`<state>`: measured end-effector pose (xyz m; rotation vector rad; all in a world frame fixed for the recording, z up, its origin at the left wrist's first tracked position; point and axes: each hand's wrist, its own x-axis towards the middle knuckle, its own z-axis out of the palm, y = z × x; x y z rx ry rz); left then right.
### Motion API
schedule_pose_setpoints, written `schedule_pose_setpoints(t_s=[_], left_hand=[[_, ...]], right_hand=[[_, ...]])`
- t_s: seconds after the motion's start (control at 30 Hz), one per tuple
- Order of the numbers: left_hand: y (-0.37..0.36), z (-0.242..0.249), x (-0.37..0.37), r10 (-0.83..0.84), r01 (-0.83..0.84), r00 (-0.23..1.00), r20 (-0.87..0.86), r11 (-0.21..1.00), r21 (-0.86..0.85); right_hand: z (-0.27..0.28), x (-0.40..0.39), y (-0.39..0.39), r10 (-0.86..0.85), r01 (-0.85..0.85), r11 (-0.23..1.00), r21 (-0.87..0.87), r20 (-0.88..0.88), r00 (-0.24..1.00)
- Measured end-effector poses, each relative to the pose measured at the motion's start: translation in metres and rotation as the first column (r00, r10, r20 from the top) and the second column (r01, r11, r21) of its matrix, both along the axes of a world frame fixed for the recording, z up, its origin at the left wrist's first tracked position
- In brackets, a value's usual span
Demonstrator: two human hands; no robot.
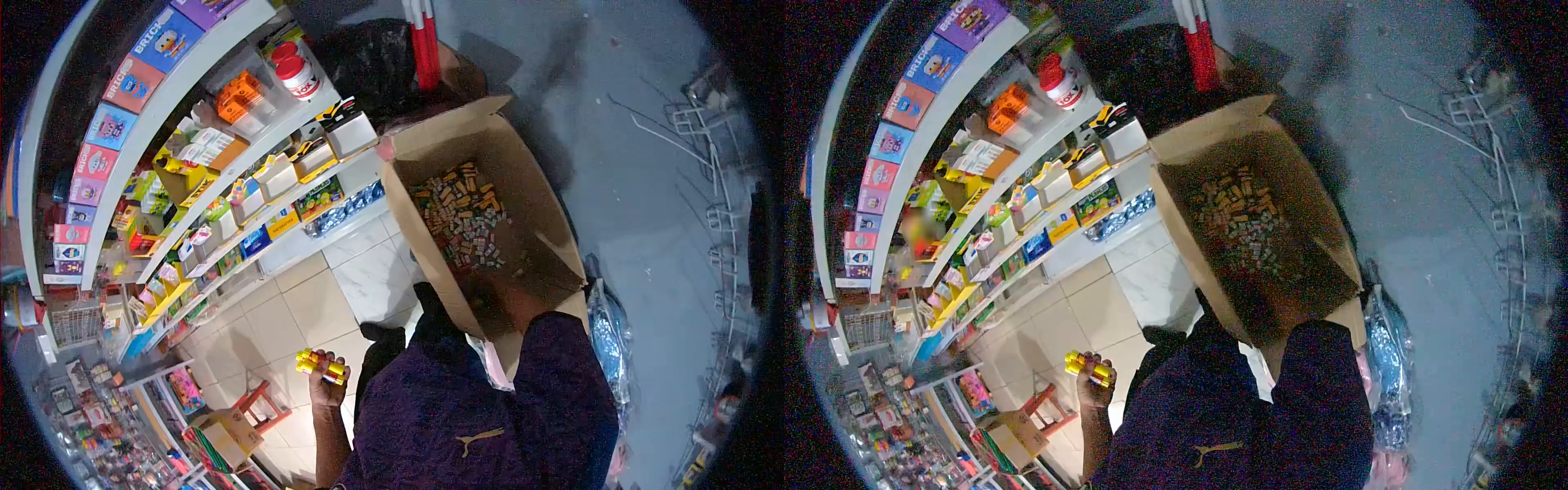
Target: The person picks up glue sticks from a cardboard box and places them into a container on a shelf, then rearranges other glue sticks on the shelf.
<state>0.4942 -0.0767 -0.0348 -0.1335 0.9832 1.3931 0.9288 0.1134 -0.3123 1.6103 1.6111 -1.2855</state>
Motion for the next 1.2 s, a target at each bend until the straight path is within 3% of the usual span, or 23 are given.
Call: schedule_pose_setpoints(t_s=[0.33,0.47,0.57,0.63,0.7,0.77,0.83,0.93,1.03,1.07,1.2], left_hand=[[0.006,-0.001,-0.002,-0.059,0.059,0.998,-0.005,0.998,-0.026],[-0.001,-0.003,-0.003,-0.066,0.066,0.998,-0.016,0.997,-0.025],[-0.005,-0.002,-0.002,-0.051,0.051,0.998,-0.026,0.999,-0.011],[-0.006,-0.002,-0.004,-0.047,0.048,0.999,-0.019,0.999,0.022],[-0.011,-0.006,-0.011,-0.038,0.038,0.999,0.002,0.999,0.037],[-0.014,-0.008,-0.013,-0.037,0.035,0.999,0.026,0.997,0.07],[-0.008,0.0,-0.008,-0.044,0.04,0.998,0.042,0.993,0.109],[-0.002,0.003,-0.011,-0.091,0.081,0.995,0.051,0.981,0.175],[0.005,0.018,-0.017,-0.11,0.097,0.993,0.045,0.971,0.22],[0.006,0.025,-0.022,-0.105,0.096,0.994,0.027,0.968,0.23],[-0.003,0.05,-0.042,-0.097,0.078,0.995,0.039,0.94,0.333]], right_hand=[[0.026,0.044,0.003,-0.001,0.006,0.997,-0.071,0.064,0.998],[0.032,0.053,0.009,-0.054,0.054,0.995,-0.083,0.005,0.999],[0.049,0.063,0.033,-0.224,0.216,0.974,-0.07,-0.139,0.965],[0.08,0.067,0.054,-0.433,0.428,0.899,-0.087,-0.312,0.846],[0.13,0.063,0.07,-0.597,0.629,0.768,-0.12,-0.492,0.634],[0.21,0.039,0.075,-0.634,0.759,0.641,-0.115,-0.636,0.439],[0.259,0.022,0.072,-0.622,0.824,0.522,-0.219,-0.76,0.191],[0.347,-0.026,0.053,-0.552,0.779,0.535,-0.327,-0.833,0.03],[0.357,-0.073,0.033,-0.392,0.707,0.674,-0.212,-0.915,0.1],[0.371,-0.094,0.023,-0.345,0.722,0.688,-0.074,-0.908,0.235],[0.397,-0.186,-0.008,-0.317,0.477,0.849,-0.228,-0.941,0.115]])
